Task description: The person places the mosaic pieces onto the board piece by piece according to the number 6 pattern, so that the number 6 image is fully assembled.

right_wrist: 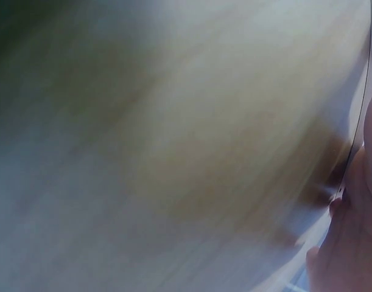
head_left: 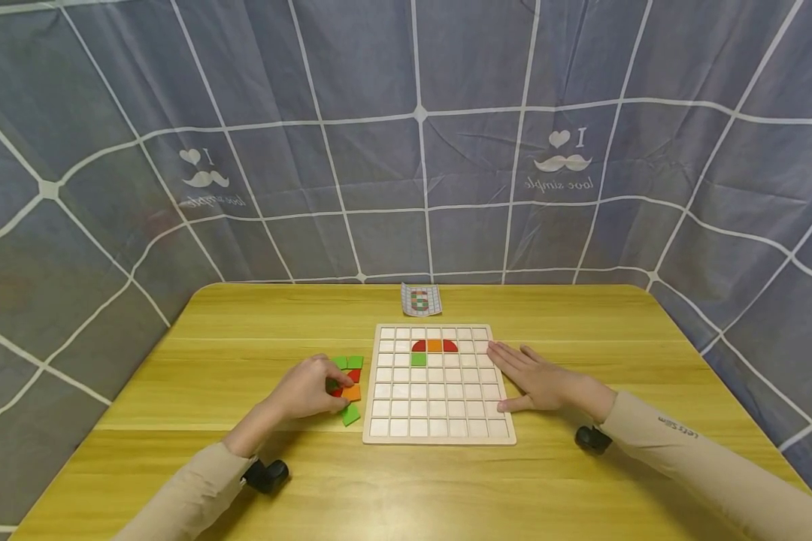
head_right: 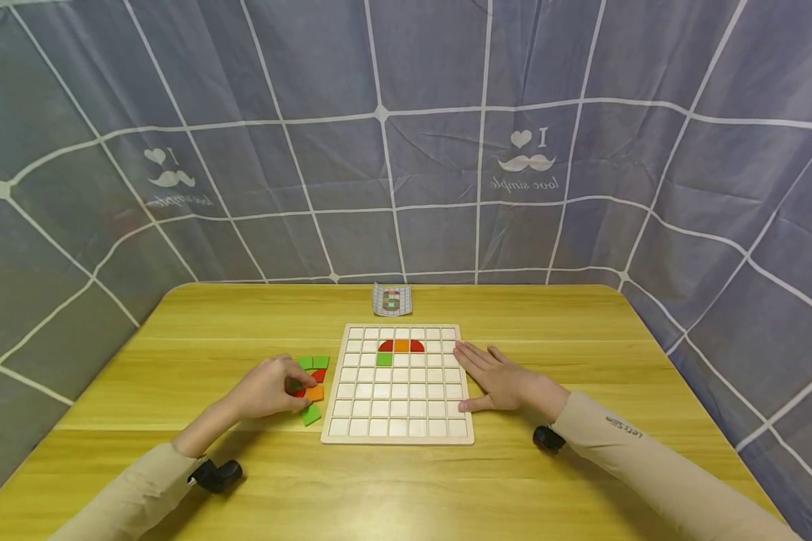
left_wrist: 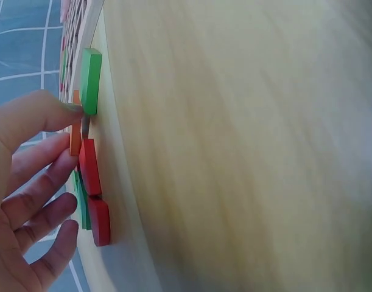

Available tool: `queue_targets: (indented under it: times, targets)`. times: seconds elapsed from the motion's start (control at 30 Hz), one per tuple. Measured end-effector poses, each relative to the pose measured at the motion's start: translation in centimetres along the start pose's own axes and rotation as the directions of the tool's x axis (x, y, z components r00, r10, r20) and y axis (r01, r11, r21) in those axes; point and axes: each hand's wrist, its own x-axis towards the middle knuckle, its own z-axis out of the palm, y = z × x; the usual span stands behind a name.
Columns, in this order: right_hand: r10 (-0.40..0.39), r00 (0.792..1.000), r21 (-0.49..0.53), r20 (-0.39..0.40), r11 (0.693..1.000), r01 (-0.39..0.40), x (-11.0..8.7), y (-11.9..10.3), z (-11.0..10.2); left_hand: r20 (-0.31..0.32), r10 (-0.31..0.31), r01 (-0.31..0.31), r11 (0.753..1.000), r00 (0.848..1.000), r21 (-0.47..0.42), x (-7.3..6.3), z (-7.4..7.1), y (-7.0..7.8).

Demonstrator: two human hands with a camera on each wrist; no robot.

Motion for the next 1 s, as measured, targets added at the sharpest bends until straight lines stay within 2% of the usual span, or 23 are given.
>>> queue_targets:
  times: [0.2,0.37,0.73,1.0]
  targets:
    - [-0.014,0.999,0.002,-0.029,1.000,0.014,0.0,0.5,0.6,-0.042,-0.026,0.025,0.999,0.999,-0.027,0.5,0.1,0.5]
    - [0.013,1.000,-0.001,-0.007,1.000,-0.013,0.1,0.6,0.7,-0.060,0.021,-0.022,1.000,0.998,-0.021,1.4,-0.1,1.0]
    - [0.001,1.000,-0.015,-0.010,1.000,-0.001,0.0,0.3,0.3,-0.056,0.117,-0.118,0.993,0.992,-0.014,3.8,0.5,2.8]
    - [-0.005,1.000,-0.030,-0.013,1.000,0.004,0.1,0.3,0.3,-0.015,0.100,-0.101,0.994,0.995,-0.048,5.6,1.7,4.3]
